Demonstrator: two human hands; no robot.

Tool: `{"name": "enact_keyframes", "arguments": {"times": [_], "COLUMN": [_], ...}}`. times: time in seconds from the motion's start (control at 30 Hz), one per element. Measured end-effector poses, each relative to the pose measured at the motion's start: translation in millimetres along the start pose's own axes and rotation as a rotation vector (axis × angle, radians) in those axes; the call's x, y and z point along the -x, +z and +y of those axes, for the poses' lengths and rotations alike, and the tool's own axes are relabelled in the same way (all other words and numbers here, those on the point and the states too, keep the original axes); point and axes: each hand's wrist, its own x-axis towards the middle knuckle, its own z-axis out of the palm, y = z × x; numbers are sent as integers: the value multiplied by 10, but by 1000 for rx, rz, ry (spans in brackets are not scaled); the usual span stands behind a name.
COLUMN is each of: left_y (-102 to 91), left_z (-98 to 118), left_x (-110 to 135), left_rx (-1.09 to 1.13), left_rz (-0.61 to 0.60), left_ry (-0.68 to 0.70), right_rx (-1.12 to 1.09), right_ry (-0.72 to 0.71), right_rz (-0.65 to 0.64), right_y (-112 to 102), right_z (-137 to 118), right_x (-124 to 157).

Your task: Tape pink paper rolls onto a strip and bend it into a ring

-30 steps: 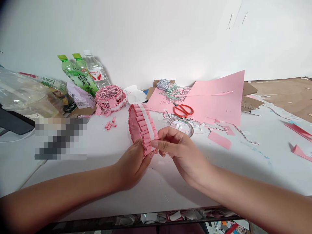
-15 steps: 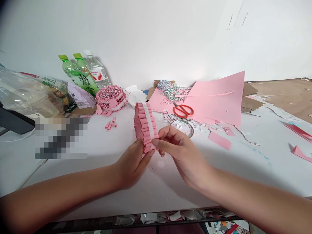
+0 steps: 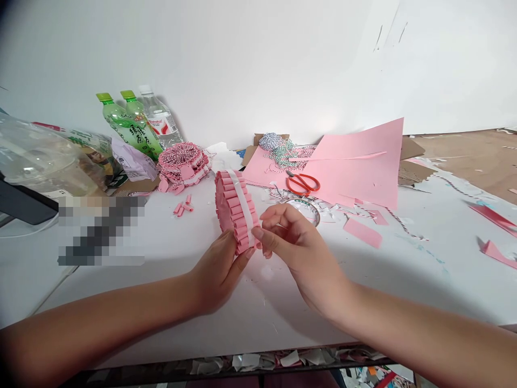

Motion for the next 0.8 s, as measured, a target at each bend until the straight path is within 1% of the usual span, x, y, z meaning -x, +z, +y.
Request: {"name": "enact_keyframes", "arguments": {"times": [0.13, 0.27, 0.43, 0.8], "left_y": [-7, -18, -17, -3], "left_z": [5, 8, 18, 10], "left_x": [13, 9, -8, 2], "left_rx": [17, 41, 54, 14], "left_rz": [-23, -76, -123, -131], "left_ry": [-20, -3, 8, 31], "right_rx": [44, 74, 68, 21], "right_ry": [-18, -17, 37, 49], "right_rz": [-12, -14, -7, -48], "right_y": [-6, -23, -35, -20], "right_z": [-11, -10, 16, -27], "right_x": [-25, -35, -27, 0]}}
